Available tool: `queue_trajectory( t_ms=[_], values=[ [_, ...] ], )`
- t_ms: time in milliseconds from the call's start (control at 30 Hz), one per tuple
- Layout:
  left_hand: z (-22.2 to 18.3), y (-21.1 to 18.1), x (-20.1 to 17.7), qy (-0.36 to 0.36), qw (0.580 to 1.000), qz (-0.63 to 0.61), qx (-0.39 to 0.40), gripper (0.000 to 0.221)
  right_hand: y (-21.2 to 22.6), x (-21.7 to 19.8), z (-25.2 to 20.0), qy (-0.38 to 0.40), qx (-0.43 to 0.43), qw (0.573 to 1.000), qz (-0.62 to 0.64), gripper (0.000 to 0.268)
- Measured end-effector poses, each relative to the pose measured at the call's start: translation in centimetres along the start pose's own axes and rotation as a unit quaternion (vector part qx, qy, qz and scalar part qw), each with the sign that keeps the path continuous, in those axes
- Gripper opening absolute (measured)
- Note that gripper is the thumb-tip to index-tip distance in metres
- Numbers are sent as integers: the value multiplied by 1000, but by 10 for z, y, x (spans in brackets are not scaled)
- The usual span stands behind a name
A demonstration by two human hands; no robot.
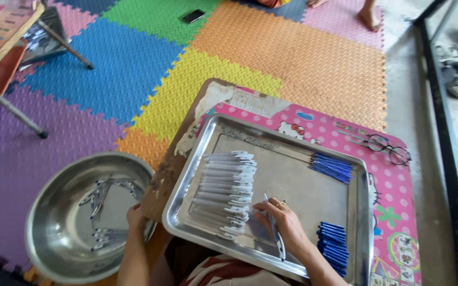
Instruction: The person assembles pens by inserting ink refills into pen barrels and attaching clips, then places the finished pens into groups on a tray.
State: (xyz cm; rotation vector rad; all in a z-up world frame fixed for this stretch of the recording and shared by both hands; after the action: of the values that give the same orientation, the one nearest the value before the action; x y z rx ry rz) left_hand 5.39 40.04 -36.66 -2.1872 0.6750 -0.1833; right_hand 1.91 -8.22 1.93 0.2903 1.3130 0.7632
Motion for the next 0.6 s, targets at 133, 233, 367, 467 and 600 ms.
queue_trajectory(
  t_ms=[133,233,367,467,600],
  values=[
    [-19,-23,5,147,989,19,-28,39,1,-5,1,2,13,1000,-1,19],
    [-20,-62,-7,110,992,-55,6,53,3,-10,3,-12,-5,1000,8,19],
    [-49,-138,-6,142,954,-225,141,41,-2,-14,6,2,40,999,24,21],
    [-187,-210,27,333,870,-302,201,35,-12,-16,6,2,54,997,58,23],
    [-366,-176,97,532,823,-158,121,41,-31,-40,8,-85,27,982,164,32]
  ],
)
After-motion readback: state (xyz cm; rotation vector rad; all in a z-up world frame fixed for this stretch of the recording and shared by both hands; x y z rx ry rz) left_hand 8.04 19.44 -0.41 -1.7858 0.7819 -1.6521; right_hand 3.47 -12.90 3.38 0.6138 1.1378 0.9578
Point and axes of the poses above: each hand's wrist, its own z-axis towards the middle knuckle, its own x-axis out of the palm, y = z × x, the point moved 8 cm from there along z, towards the middle knuckle, and after that the axes turned 10 degrees about -y, right-handed, at the moved point
